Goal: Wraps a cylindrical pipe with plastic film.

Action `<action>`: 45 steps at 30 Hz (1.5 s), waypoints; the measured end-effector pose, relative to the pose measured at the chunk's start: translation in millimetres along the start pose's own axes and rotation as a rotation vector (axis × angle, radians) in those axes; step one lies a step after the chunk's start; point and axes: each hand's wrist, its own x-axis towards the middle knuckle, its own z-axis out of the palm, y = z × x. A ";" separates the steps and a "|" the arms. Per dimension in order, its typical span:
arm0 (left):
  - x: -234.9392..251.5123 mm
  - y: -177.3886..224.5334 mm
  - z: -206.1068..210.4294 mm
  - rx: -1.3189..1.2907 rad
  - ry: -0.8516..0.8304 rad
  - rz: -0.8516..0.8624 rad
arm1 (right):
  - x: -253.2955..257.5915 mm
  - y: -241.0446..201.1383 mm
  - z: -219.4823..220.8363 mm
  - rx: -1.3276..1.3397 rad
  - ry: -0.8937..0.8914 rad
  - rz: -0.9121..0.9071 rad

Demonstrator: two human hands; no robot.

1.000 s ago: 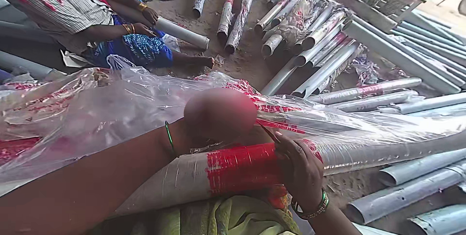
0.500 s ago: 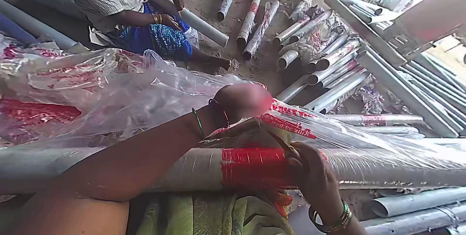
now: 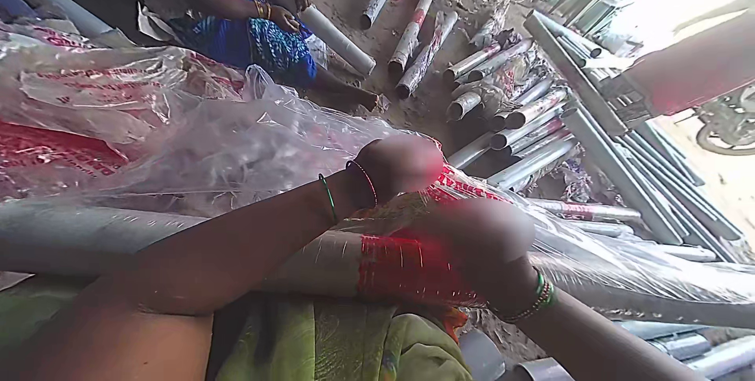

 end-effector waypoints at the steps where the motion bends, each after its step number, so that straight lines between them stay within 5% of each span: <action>1: -1.5 -2.3 -2.0 0.013 0.009 -0.008 | -5.8 3.7 -5.1 -0.020 -0.039 0.024; 15: -8.7 -18.5 1.5 0.050 0.093 -0.015 | -116.6 81.5 -43.7 -0.202 -0.136 0.296; 30: -10.1 -24.7 -6.9 0.094 0.113 -0.101 | -189.7 145.3 -74.2 0.001 -0.149 0.739; 32: -16.1 -32.4 -0.8 0.083 0.122 -0.131 | -208.7 152.1 -84.1 0.219 0.000 0.920; 39: -54.7 -49.4 21.0 0.089 0.121 -0.173 | -262.0 174.1 -34.8 0.618 0.970 1.541; 45: -87.3 -53.0 16.2 0.134 0.130 -0.218 | -276.0 215.9 -49.0 0.242 1.105 1.531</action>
